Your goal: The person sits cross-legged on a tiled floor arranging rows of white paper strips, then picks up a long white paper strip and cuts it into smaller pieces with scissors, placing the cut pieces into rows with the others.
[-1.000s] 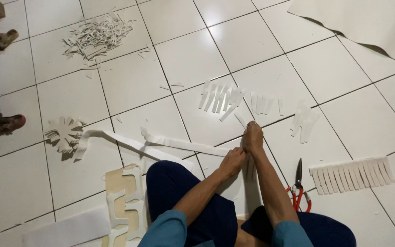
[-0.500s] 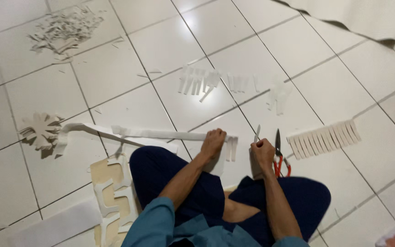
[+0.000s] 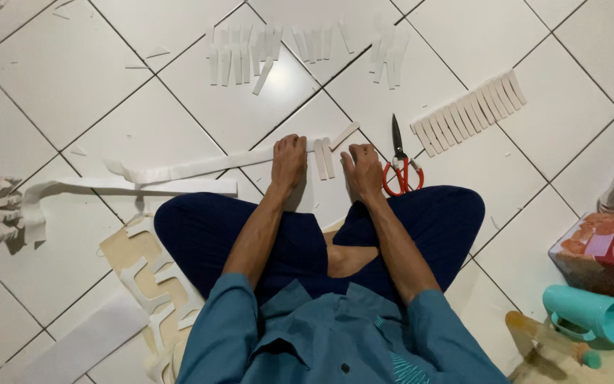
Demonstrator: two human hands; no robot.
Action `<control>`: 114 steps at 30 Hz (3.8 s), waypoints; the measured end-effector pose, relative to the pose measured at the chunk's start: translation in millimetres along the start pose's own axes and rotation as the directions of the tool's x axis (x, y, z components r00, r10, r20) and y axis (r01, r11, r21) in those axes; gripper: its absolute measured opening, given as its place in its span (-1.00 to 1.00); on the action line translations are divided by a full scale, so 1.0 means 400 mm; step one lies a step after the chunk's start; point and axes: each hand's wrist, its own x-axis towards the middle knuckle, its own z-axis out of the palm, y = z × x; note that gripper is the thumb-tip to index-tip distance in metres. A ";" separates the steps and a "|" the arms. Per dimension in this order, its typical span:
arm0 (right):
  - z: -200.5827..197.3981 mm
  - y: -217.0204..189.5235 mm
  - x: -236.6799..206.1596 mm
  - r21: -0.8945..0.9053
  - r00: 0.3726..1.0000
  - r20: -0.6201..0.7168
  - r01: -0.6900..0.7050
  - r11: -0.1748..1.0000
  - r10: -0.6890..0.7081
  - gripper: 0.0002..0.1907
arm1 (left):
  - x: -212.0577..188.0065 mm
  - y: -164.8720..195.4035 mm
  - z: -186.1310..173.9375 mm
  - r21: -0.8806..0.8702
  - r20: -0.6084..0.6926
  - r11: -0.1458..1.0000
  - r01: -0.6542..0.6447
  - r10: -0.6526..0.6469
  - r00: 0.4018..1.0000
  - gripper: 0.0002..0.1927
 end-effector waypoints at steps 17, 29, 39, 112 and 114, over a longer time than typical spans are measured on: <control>-0.002 0.036 0.089 0.137 0.889 0.113 -0.455 0.880 0.443 -0.66 | -0.019 0.005 0.039 -0.149 -0.004 0.989 0.018 -0.018 1.000 -0.73; 0.057 -0.031 -0.077 0.457 0.876 0.254 -0.482 0.747 0.410 -0.66 | -0.017 0.010 0.042 -0.025 -0.024 0.995 -0.097 0.097 0.995 -0.79; 0.115 -0.044 -0.091 0.423 0.848 0.314 -0.528 0.736 0.427 -0.74 | -0.040 -0.003 0.038 -0.180 -0.006 0.982 0.063 -0.065 0.998 -0.88; 0.074 -0.016 -0.050 0.444 0.891 0.241 -0.454 0.772 0.385 -0.76 | -0.055 -0.006 0.024 0.021 0.187 0.982 -0.190 0.183 0.965 -0.53; 0.089 -0.021 -0.054 0.393 0.872 0.281 -0.486 0.780 0.401 -0.75 | -0.063 -0.010 0.022 0.013 0.161 0.983 -0.183 0.179 0.971 -0.54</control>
